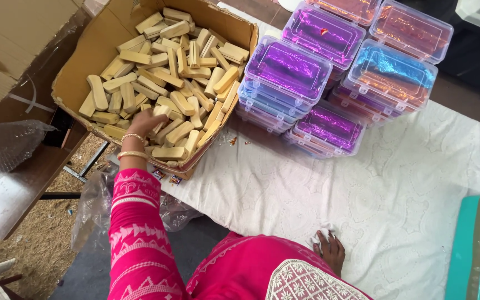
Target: The recorder is packaging small wooden blocks and other items into plastic containers and foil wrap at a workstation.
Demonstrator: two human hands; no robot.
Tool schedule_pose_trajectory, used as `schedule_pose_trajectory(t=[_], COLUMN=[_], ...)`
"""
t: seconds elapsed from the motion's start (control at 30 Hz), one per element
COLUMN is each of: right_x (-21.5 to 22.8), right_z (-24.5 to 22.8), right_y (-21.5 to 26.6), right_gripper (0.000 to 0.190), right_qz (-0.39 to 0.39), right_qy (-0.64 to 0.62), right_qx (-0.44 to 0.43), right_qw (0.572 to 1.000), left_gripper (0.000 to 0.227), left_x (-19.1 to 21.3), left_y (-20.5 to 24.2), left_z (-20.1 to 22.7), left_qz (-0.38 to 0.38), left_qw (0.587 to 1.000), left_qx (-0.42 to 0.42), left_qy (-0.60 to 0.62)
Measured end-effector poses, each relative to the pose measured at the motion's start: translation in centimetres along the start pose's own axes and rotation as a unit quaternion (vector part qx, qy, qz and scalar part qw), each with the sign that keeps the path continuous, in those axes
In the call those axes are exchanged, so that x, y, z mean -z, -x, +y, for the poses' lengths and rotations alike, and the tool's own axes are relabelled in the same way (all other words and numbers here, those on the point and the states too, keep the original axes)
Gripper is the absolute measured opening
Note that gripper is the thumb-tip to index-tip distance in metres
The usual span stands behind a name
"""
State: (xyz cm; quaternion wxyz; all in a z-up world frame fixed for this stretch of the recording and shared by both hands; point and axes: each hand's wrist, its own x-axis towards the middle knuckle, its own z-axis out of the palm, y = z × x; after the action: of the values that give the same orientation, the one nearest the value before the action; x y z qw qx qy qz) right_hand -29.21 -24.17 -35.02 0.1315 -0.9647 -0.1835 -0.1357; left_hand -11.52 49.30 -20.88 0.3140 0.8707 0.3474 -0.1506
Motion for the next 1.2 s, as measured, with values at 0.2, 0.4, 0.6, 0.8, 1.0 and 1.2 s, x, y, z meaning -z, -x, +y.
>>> schedule_pose_trajectory(t=[0.2,0.4,0.6,0.8,1.0,1.2], right_x=[-0.6,-1.8,2.8,11.3,15.8,13.3], right_z=[0.4,1.7,-0.8,-3.0,-6.3,-4.9], right_y=[0.2,2.5,-0.1,-8.6,-15.8,-10.6], right_gripper=[0.041,0.009,0.031,0.020,0.035,0.050], right_qz=[0.013,0.034,-0.054,0.074,0.048,-0.038], right_qy=[-0.029,-0.017,-0.171,-0.462,-0.441,-0.304], right_qx=[0.006,0.125,-0.075,-0.229,-0.164,-0.049], right_qw=[0.999,0.991,0.981,0.854,0.881,0.951], left_gripper=[0.069,0.076,0.085,0.072,0.063,0.061], left_x=[0.5,-1.1,-10.5,-21.6,-31.8,-34.2], left_y=[1.8,14.8,23.3,27.4,28.5,31.1], left_z=[0.2,7.5,13.9,19.8,23.7,28.4], left_qz=[-0.084,-0.277,-0.421,-0.531,-0.592,-0.579], left_qw=[0.851,0.664,0.546,0.506,0.520,0.528], left_qx=[-0.064,-0.211,-0.240,-0.122,-0.052,-0.045], left_qy=[0.514,0.662,0.684,0.669,0.613,0.620])
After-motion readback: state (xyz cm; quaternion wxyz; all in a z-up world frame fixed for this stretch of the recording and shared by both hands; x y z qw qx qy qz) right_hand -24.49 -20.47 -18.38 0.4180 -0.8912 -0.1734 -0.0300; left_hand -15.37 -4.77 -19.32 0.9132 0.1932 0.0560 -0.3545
